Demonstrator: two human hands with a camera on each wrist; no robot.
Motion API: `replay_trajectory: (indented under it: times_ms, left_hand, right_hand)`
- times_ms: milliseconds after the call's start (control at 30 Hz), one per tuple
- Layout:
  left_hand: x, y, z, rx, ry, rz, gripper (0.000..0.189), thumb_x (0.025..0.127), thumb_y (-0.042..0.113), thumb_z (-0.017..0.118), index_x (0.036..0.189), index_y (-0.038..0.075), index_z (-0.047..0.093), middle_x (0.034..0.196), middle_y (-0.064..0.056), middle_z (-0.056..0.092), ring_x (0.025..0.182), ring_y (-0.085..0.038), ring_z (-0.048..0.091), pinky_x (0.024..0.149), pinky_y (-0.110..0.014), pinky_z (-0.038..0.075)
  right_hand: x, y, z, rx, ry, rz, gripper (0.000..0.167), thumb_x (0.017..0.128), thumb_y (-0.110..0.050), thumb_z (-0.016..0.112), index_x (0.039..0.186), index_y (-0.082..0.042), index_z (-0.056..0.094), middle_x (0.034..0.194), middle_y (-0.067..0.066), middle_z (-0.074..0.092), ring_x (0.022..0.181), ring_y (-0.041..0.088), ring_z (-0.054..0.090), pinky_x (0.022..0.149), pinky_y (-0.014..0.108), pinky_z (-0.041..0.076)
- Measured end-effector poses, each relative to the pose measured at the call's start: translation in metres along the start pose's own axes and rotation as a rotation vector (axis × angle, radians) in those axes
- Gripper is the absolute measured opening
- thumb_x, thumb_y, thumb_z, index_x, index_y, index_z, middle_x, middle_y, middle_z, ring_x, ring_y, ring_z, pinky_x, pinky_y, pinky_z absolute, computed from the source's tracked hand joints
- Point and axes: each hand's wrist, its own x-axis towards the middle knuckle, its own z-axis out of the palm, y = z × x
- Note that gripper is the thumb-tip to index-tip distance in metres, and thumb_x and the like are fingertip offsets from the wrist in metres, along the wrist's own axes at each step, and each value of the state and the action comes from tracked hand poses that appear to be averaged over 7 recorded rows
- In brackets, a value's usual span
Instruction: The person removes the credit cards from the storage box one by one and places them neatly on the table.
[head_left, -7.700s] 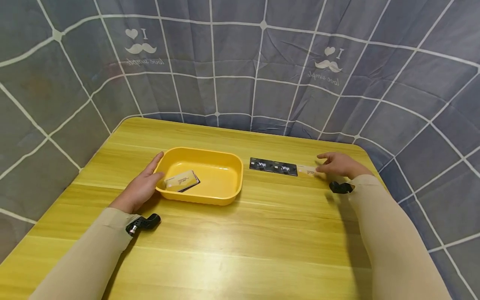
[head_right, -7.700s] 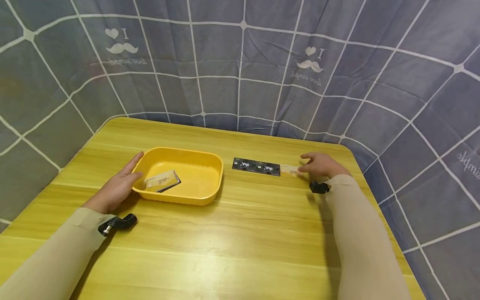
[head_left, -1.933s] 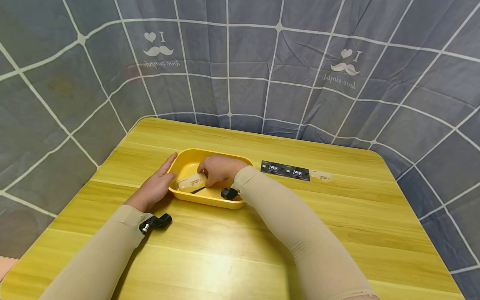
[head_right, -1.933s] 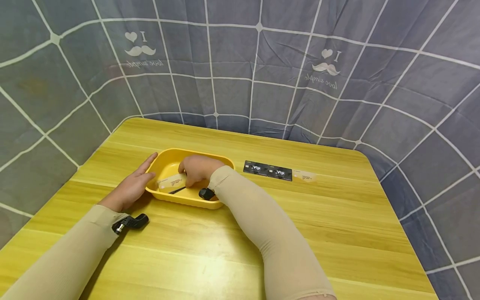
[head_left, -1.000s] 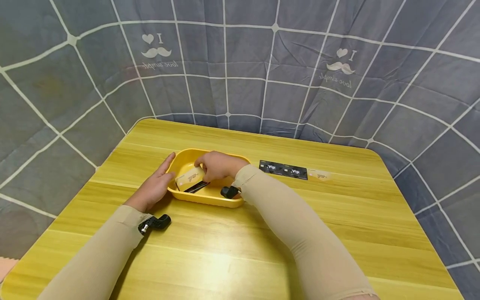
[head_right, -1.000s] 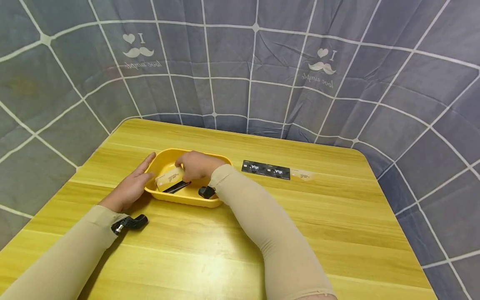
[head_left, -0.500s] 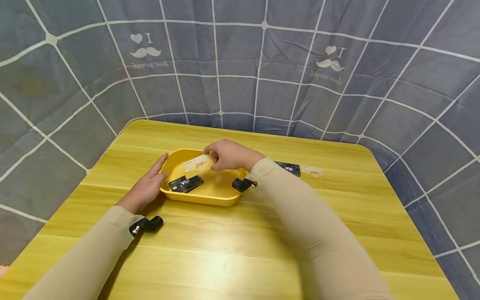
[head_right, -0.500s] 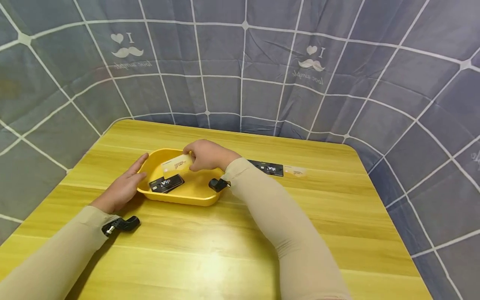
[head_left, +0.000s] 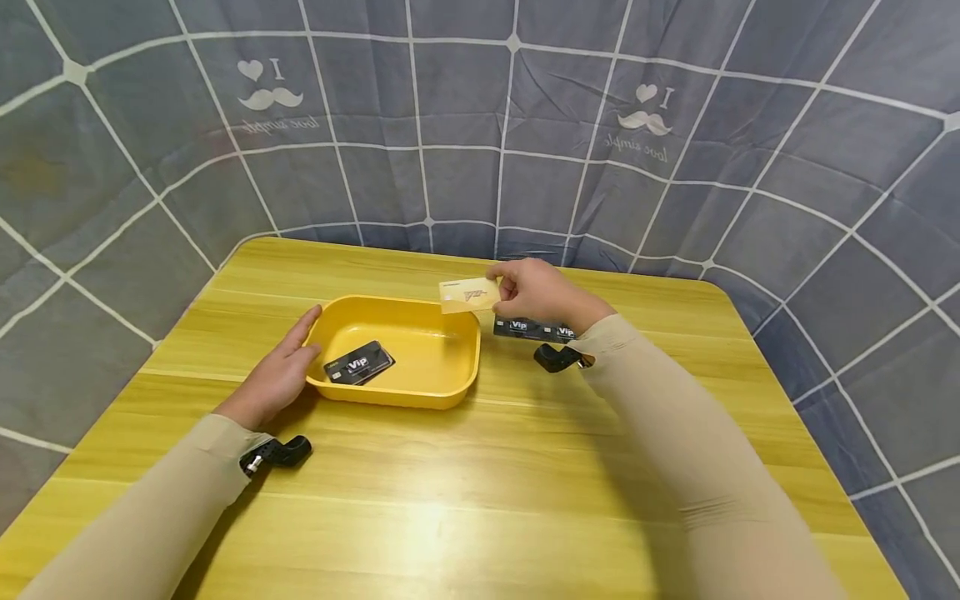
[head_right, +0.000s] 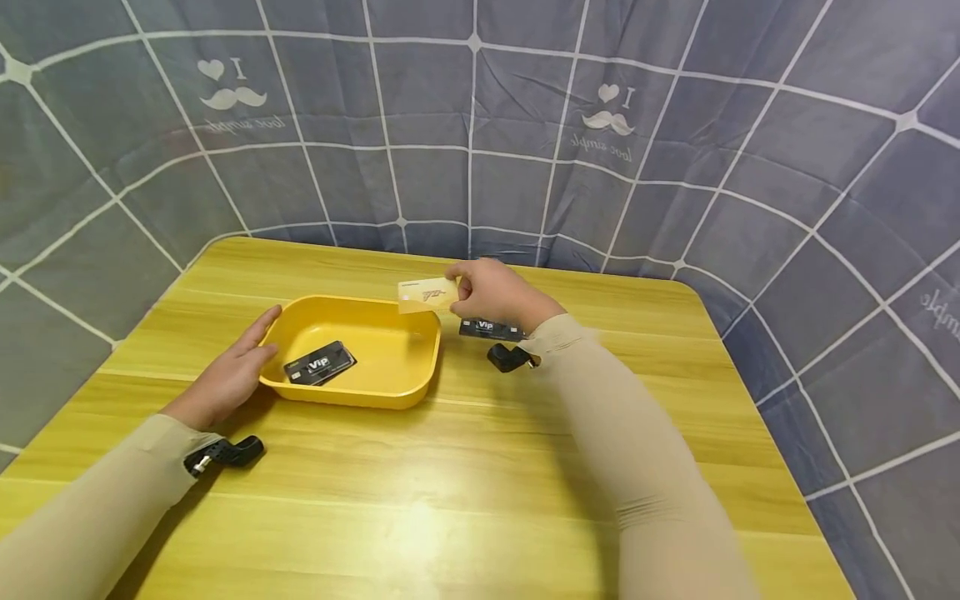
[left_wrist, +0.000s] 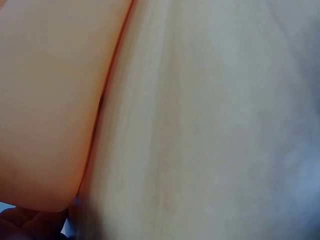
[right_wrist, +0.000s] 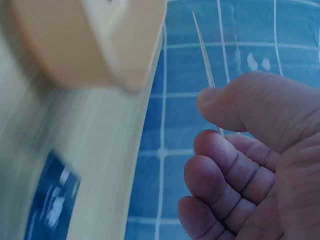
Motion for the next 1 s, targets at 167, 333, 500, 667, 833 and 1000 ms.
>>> replay_trajectory:
  times_ms: [167, 333, 500, 667, 833, 1000]
  left_hand:
    - [-0.001, 0.000, 0.000, -0.001, 0.003, 0.008, 0.065, 0.114, 0.028, 0.026, 0.171, 0.028, -0.006, 0.179, -0.004, -0.008, 0.164, -0.042, -0.006, 0.129, -0.068, 0.001]
    - [-0.001, -0.001, 0.000, 0.000, 0.002, 0.008, 0.064, 0.114, 0.031, 0.024, 0.170, 0.029, -0.007, 0.179, -0.003, -0.009, 0.164, -0.041, -0.007, 0.129, -0.069, 0.001]
    - [-0.001, 0.001, 0.002, -0.016, -0.006, 0.003, 0.064, 0.115, 0.032, 0.023, 0.170, 0.031, -0.008, 0.178, -0.003, -0.010, 0.164, -0.041, -0.009, 0.129, -0.069, 0.000]
    - [0.000, -0.001, 0.000, -0.016, -0.005, 0.005, 0.064, 0.115, 0.032, 0.023, 0.170, 0.030, -0.009, 0.178, -0.004, -0.011, 0.164, -0.041, -0.009, 0.129, -0.069, 0.000]
    - [0.001, -0.004, -0.002, -0.034, -0.006, 0.010, 0.064, 0.114, 0.031, 0.023, 0.170, 0.030, -0.010, 0.178, -0.005, -0.012, 0.163, -0.041, -0.011, 0.129, -0.069, -0.001]
    - [0.003, -0.004, -0.001, -0.037, -0.010, 0.023, 0.065, 0.114, 0.028, 0.023, 0.170, 0.027, -0.010, 0.178, -0.006, -0.012, 0.163, -0.042, -0.011, 0.129, -0.069, -0.002]
  right_hand:
    - [-0.022, 0.024, 0.000, -0.004, -0.011, 0.065, 0.057, 0.095, -0.019, 0.076, 0.147, -0.002, 0.058, 0.095, 0.004, 0.072, 0.082, 0.019, 0.063, 0.086, 0.038, 0.056]
    - [-0.039, 0.043, 0.007, 0.000, 0.001, 0.111, 0.058, 0.096, -0.018, 0.076, 0.147, 0.001, 0.057, 0.097, 0.005, 0.072, 0.083, 0.019, 0.065, 0.088, 0.041, 0.057]
    - [-0.051, 0.060, 0.014, -0.003, 0.022, 0.153, 0.058, 0.094, -0.018, 0.076, 0.146, 0.002, 0.059, 0.090, 0.004, 0.070, 0.075, 0.018, 0.060, 0.078, 0.036, 0.052]
    - [-0.056, 0.070, 0.026, -0.009, -0.004, 0.176, 0.057, 0.091, -0.017, 0.074, 0.143, 0.003, 0.061, 0.083, 0.001, 0.067, 0.071, 0.015, 0.055, 0.073, 0.032, 0.046]
    - [-0.060, 0.074, 0.039, 0.008, -0.062, 0.180, 0.055, 0.094, -0.017, 0.075, 0.142, 0.003, 0.060, 0.082, 0.001, 0.066, 0.068, 0.013, 0.053, 0.073, 0.031, 0.045]
    - [-0.061, 0.077, 0.050, 0.008, -0.102, 0.196, 0.056, 0.095, -0.019, 0.076, 0.144, 0.002, 0.059, 0.083, 0.001, 0.066, 0.067, 0.013, 0.054, 0.070, 0.030, 0.046]
